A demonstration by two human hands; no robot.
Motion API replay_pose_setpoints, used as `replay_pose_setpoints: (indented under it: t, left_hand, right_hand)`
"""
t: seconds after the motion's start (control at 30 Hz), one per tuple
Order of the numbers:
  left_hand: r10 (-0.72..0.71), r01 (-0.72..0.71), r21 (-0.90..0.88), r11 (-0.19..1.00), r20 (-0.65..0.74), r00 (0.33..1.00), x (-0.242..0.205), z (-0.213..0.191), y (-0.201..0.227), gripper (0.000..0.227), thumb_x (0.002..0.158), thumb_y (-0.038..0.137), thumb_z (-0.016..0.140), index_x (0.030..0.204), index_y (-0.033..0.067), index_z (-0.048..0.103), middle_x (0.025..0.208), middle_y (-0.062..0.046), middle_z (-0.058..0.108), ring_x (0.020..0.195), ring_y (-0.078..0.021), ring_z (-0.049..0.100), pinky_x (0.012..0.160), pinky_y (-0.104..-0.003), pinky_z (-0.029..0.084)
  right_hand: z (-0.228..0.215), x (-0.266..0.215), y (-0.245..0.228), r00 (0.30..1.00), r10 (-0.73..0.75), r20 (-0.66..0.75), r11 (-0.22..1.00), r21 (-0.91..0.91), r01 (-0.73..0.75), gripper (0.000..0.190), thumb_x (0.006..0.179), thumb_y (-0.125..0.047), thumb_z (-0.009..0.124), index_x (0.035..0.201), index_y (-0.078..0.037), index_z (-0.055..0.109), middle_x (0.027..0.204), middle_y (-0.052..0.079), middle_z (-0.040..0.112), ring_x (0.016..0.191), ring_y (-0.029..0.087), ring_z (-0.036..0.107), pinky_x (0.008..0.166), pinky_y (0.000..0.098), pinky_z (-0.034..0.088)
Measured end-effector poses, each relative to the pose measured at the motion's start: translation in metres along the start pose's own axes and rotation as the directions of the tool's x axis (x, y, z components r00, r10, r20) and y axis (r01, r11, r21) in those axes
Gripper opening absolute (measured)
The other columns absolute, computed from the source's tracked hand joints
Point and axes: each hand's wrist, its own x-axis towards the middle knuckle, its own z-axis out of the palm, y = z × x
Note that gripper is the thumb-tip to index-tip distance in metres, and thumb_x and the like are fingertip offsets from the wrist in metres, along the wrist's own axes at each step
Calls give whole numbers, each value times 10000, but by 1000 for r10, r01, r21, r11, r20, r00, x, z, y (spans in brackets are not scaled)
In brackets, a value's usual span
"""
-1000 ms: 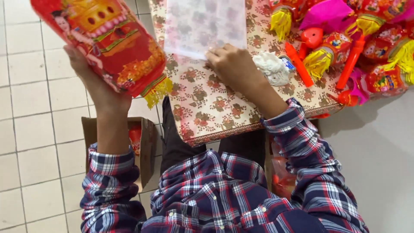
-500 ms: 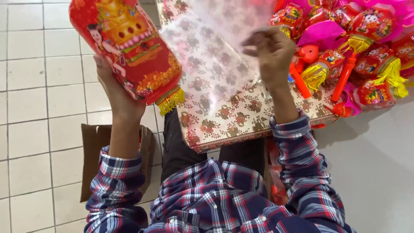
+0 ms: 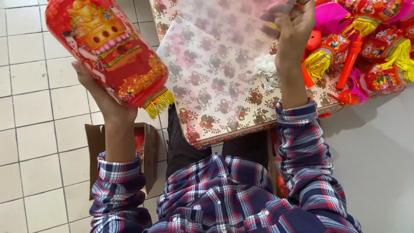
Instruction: Assembling decorative red lanterns by gluing components together and then packing them into individual plastic bags.
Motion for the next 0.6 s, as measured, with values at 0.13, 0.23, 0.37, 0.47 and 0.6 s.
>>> replay_pose_setpoints:
  t: [0.13,0.23,0.37,0.47,0.6]
  left_hand:
    - [-7,7,13,1000,-4,1000,2,0,-3,887,706,670,697,1394,155,476,1315,-41,631,1279,-255,662,1087,-449,619]
    - [-10,6,57,998,76,997,5,-4,-9,844,747,691,693,1361,152,478,1284,-45,629,1262,-254,659,1083,-445,610]
    - [-239,258,-67,964,208,948,3,-6,-15,725,831,592,693,1359,108,581,1286,-83,667,1208,-272,650,1039,-464,566]
    - [-458,457,65,887,239,856,12,-7,-25,629,898,546,624,1325,87,580,1219,-115,695,1128,-269,684,936,-424,587]
    - [-643,640,140,756,345,684,16,21,-36,624,929,514,607,1346,54,548,1206,-152,697,1092,-289,706,896,-435,601]
  right_hand:
    - [-24,24,40,962,-234,139,950,-176,257,709,1170,-317,777,1613,-126,257,1677,192,422,1091,277,839,826,319,749]
    - [-14,20,-12,829,-450,332,683,-470,559,360,1191,-307,661,1016,3,720,674,78,673,555,178,659,523,324,479]
    - [-19,19,-16,850,-390,353,599,-604,526,468,1168,-21,833,788,-85,568,637,19,429,562,142,278,538,388,173]
    - [-5,8,-37,778,-412,475,448,-638,626,220,1162,-91,709,974,-14,792,809,70,783,490,106,569,386,266,360]
    - [4,-1,-65,814,-467,345,700,-419,579,204,1238,-146,556,1111,-2,626,856,197,640,700,288,767,493,295,537]
